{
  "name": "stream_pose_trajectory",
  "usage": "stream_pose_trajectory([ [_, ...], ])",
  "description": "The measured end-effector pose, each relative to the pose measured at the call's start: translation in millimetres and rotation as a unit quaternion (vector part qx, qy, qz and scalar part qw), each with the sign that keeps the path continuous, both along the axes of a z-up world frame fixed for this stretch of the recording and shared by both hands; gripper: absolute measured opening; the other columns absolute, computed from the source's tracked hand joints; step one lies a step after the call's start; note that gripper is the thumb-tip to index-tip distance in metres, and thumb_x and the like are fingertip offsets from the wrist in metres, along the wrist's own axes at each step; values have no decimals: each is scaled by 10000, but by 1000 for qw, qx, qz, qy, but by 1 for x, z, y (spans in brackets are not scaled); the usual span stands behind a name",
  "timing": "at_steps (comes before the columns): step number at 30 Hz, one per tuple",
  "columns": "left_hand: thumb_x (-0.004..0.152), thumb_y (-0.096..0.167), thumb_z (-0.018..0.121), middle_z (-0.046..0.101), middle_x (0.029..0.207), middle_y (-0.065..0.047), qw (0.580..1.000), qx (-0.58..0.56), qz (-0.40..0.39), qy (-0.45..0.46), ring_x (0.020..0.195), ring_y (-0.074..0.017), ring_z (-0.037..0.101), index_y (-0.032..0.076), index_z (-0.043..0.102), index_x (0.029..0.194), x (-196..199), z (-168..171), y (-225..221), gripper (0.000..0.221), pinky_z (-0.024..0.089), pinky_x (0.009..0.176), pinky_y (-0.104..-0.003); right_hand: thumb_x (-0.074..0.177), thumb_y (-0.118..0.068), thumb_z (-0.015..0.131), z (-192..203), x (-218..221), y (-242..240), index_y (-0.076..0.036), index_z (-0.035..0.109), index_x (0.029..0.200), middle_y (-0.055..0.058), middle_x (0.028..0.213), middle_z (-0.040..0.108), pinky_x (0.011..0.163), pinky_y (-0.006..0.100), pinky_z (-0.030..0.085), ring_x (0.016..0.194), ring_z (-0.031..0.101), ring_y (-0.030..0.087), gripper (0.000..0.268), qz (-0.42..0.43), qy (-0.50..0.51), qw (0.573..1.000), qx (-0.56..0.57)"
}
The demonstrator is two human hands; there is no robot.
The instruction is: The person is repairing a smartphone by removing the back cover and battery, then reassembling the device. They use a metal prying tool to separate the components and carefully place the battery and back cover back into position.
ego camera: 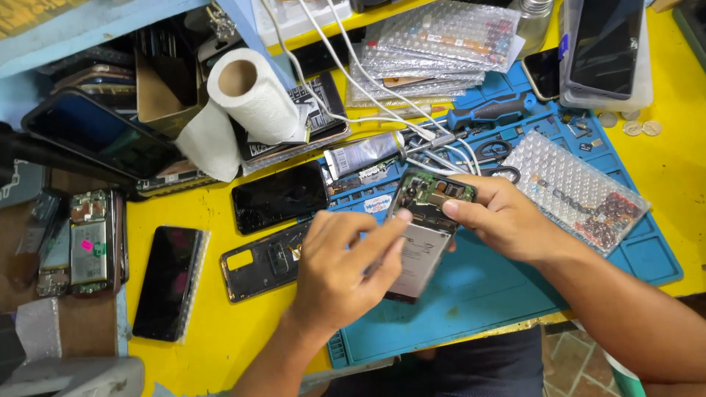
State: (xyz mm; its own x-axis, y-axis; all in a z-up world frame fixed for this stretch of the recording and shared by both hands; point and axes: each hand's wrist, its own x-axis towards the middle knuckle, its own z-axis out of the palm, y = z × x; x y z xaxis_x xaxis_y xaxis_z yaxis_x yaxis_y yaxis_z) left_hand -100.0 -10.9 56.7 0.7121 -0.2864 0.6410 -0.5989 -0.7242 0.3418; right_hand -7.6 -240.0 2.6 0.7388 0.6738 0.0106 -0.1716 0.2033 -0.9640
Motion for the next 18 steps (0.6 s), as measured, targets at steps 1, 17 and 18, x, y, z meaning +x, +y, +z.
stream_pose_trajectory([
  [1, 965, 96, 752, 641, 929, -68, 1000, -1, 2, 0, 797, -233, 617, 99, 724, 1217, -10, -6, -1, 254, 460, 719, -408, 986, -244, 637, 4, 1, 3, 24, 663, 939, 106, 817, 633, 583, 324, 563, 681, 619, 199, 272, 2, 0, 1000, -1],
  [17, 1016, 189, 494, 756, 1131, -225, 575, -562, 132, 579, 941, -283, 708, -70, 677, 1259, -55, -57, -12, 399, 642, 664, -409, 890, -435, 711, 24, -6, 36, -162, 586, 1324, 27, 913, 651, 706, 332, 425, 799, 553, 169, 527, 174, -165, 905, -351],
  [18, 1011, 179, 498, 757, 1146, -230, 581, -559, 126, 578, 960, -286, 718, -78, 670, 1255, -58, -60, -10, 394, 657, 676, -405, 890, -476, 701, 28, -8, 31, -171, 590, 1337, 35, 1109, 699, 839, 353, 499, 999, 659, 204, 553, 119, -241, 889, -370],
])
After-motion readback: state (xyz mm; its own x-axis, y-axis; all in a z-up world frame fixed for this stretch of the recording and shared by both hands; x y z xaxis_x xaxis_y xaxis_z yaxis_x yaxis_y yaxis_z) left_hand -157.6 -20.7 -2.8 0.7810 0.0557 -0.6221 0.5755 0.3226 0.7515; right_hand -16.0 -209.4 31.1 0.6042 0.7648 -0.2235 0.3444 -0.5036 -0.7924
